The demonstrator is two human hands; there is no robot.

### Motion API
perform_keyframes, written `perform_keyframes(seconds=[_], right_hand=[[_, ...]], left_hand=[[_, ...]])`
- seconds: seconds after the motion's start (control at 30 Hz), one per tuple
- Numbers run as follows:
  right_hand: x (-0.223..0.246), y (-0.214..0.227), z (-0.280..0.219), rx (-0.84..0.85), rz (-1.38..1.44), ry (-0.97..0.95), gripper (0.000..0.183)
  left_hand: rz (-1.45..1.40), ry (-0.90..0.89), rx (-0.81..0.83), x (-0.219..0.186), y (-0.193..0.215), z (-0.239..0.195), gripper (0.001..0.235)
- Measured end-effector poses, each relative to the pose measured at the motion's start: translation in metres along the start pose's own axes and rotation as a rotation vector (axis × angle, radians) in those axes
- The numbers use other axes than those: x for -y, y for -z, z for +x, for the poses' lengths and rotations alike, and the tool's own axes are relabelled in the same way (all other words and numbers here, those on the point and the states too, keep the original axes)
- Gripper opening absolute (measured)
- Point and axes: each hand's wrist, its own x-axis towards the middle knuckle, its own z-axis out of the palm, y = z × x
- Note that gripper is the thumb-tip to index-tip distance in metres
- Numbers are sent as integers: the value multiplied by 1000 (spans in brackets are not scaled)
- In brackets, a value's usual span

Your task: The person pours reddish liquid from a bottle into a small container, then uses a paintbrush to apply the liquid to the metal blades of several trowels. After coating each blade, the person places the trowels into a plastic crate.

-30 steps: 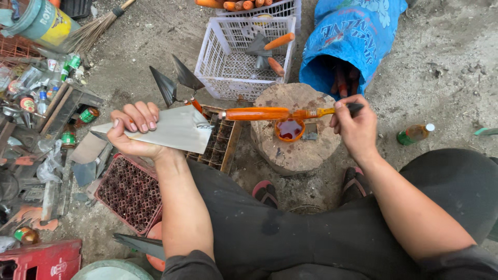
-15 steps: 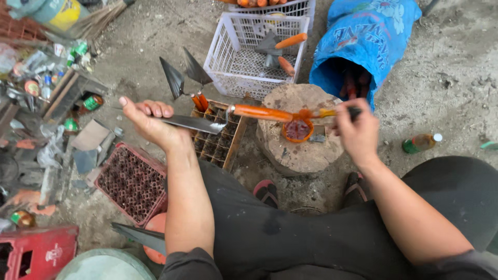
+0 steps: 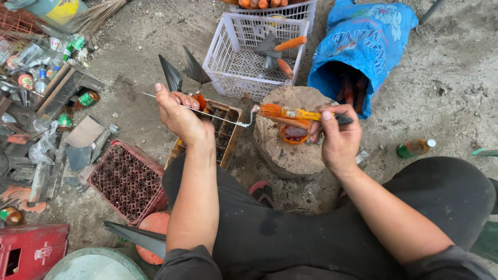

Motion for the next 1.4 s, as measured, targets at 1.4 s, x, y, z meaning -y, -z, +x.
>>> perform_keyframes(seconds=[1.4], right_hand=[[-22, 68, -5, -205, -224, -72, 12]], left_hand=[[-145, 98, -133, -14, 32, 45, 43]])
